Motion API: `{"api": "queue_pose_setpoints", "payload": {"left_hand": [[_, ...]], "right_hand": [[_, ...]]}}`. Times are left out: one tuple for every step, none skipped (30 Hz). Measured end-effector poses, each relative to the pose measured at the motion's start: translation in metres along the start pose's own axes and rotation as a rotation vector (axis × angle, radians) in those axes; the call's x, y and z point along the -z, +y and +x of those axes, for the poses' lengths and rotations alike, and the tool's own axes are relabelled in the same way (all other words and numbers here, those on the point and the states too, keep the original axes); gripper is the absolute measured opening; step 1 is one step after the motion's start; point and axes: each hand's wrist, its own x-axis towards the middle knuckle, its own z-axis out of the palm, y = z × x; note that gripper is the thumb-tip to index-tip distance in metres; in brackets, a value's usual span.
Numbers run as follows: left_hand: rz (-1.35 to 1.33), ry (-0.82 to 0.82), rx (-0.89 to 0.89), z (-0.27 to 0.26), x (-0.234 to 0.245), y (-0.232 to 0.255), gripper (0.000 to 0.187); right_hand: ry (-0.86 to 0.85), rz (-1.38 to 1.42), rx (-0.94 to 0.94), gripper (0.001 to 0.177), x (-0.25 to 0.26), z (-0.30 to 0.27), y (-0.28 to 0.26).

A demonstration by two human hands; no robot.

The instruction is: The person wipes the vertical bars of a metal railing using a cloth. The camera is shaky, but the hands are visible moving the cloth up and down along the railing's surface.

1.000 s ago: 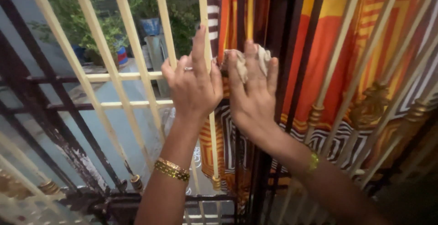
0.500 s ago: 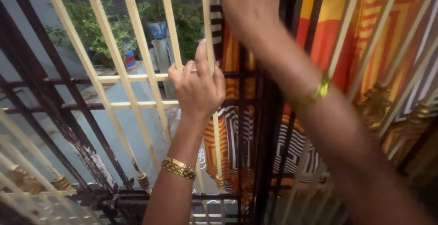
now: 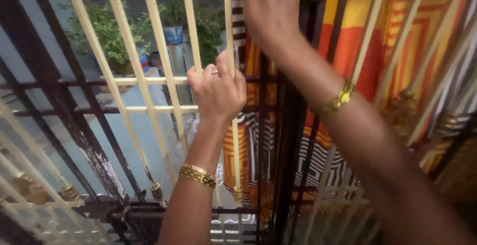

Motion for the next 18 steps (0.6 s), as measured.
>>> {"api": "queue_pose_setpoints", "payload": {"left_hand": [[0.004,-0.012,0.009,0.0,0.0,0.0,0.042],[0.008,-0.024,0.019,0.001,0.0,0.0,0.041],[0.016,-0.016,0.019,0.0,0.0,0.001,0.041],[0.024,-0.008,0.018,0.0,0.0,0.002,0.041],[0.033,0.002,0.016,0.0,0.001,0.002,0.041],[0.018,-0.03,0.036,0.001,0.001,0.003,0.04],[0.002,-0.062,0.057,0.001,0.001,0.003,0.039],[-0.014,-0.094,0.079,0.002,0.001,0.004,0.038],[-0.006,-0.06,0.06,0.002,0.002,0.004,0.039],[0.001,-0.026,0.042,0.001,0.002,0.004,0.04],[0.009,0.007,0.025,0.001,0.002,0.005,0.041],[0.016,0.019,0.029,0.0,0.002,0.006,0.04],[0.023,0.03,0.03,0.0,0.003,0.007,0.039],[0.031,0.041,0.031,0.0,0.003,0.008,0.038],[0.019,0.036,0.039,0.001,0.004,0.008,0.037],[0.007,0.032,0.048,0.002,0.004,0.009,0.035],[-0.007,0.024,0.056,0.001,0.004,0.009,0.033],[-0.011,0.026,0.052,0.001,0.005,0.01,0.033]], "right_hand": [[0.037,-0.055,0.051,0.023,0.005,-0.015,-0.006],[0.073,-0.111,0.102,0.036,0.01,-0.03,-0.012],[0.108,-0.167,0.154,0.051,0.015,-0.043,-0.017],[0.055,-0.167,0.15,0.056,0.02,-0.054,-0.021],[0.007,-0.168,0.145,0.061,0.025,-0.062,-0.025],[-0.024,-0.161,0.155,0.064,0.03,-0.07,-0.029],[-0.055,-0.154,0.167,0.067,0.034,-0.077,-0.032],[-0.068,-0.139,0.194,0.066,0.039,-0.084,-0.035],[-0.084,-0.117,0.229,0.067,0.045,-0.084,-0.034],[-0.101,-0.095,0.265,0.068,0.05,-0.085,-0.034],[-0.12,-0.063,0.309,0.071,0.056,-0.083,-0.031],[-0.139,-0.031,0.353,0.075,0.062,-0.079,-0.028],[-0.197,-0.073,0.374,0.077,0.066,-0.073,-0.027],[-0.256,-0.114,0.396,0.079,0.07,-0.062,-0.024],[-0.314,-0.156,0.417,0.082,0.074,-0.05,-0.021],[-0.271,-0.119,0.427,0.082,0.078,-0.036,-0.017],[-0.231,-0.084,0.434,0.082,0.08,-0.02,-0.012],[-0.19,-0.048,0.442,0.082,0.082,-0.005,-0.008]]}}
